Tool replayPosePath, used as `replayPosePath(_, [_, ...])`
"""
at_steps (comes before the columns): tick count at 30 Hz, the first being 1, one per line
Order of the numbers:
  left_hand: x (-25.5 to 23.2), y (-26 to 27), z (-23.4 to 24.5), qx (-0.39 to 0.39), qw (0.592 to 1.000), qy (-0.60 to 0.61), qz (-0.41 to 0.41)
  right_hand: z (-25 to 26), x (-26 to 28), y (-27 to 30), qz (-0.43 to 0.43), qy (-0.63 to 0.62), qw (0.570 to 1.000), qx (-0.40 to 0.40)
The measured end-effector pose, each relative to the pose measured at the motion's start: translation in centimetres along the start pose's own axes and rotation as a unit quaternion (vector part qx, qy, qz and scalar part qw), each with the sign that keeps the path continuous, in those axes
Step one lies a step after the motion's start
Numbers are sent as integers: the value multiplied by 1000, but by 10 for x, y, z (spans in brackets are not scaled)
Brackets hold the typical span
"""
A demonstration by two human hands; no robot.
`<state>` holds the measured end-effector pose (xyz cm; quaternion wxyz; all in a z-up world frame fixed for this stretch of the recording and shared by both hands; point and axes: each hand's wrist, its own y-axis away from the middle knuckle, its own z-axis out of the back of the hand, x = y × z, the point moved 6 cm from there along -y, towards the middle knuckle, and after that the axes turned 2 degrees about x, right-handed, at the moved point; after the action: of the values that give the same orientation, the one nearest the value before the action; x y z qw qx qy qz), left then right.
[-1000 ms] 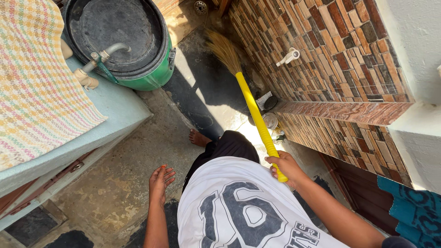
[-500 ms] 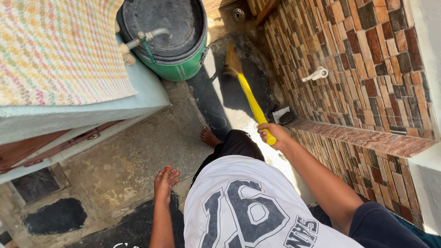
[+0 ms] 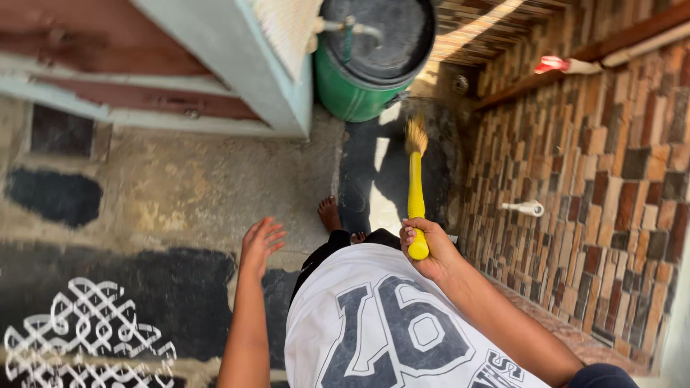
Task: The person sweeps the stone floor of an entryway and a narrow side corridor using a broom, moving debris out toward the exterior.
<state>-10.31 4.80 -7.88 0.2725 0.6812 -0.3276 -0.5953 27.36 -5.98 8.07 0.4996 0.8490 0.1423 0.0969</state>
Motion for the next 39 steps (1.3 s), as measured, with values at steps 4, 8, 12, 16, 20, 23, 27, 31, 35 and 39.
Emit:
replayPosePath(4, [8, 60, -81, 101, 972, -202, 62, -16, -32, 19, -131, -1, 991, -7])
replayPosePath(8, [56, 126, -170, 190, 966, -115, 129, -23, -93, 50, -260, 151, 954, 19])
replayPosePath(12, [134, 116, -153, 157, 898, 391, 129, -20, -127, 56, -250, 586, 765, 94])
replayPosePath(16, [253, 80, -83, -76, 879, 456, 121, -11, -141, 42, -91, 872, 451, 166])
replayPosePath(20, [320, 120, -40, -211, 924, 296, 120, -19, -150, 41, 131, 936, 192, 264])
replayPosePath(23, [348, 182, -29, -256, 945, 125, 158, 2, -141, 25, 45, 958, 176, 223])
replayPosePath(27, [369, 268, -9, -368, 915, -118, 114, 17, -107, 4, 79, 962, 195, 176])
replayPosePath(31, [406, 315, 25, -387, 873, -232, 185, 31, -73, -7, 73, 963, 249, 77])
replayPosePath(35, [427, 296, 61, -439, 881, -136, 111, 42, -64, 3, 98, 957, 271, -4])
replayPosePath(39, [452, 241, 47, -357, 921, -10, 157, 75, -88, 26, 102, 944, 312, -36])
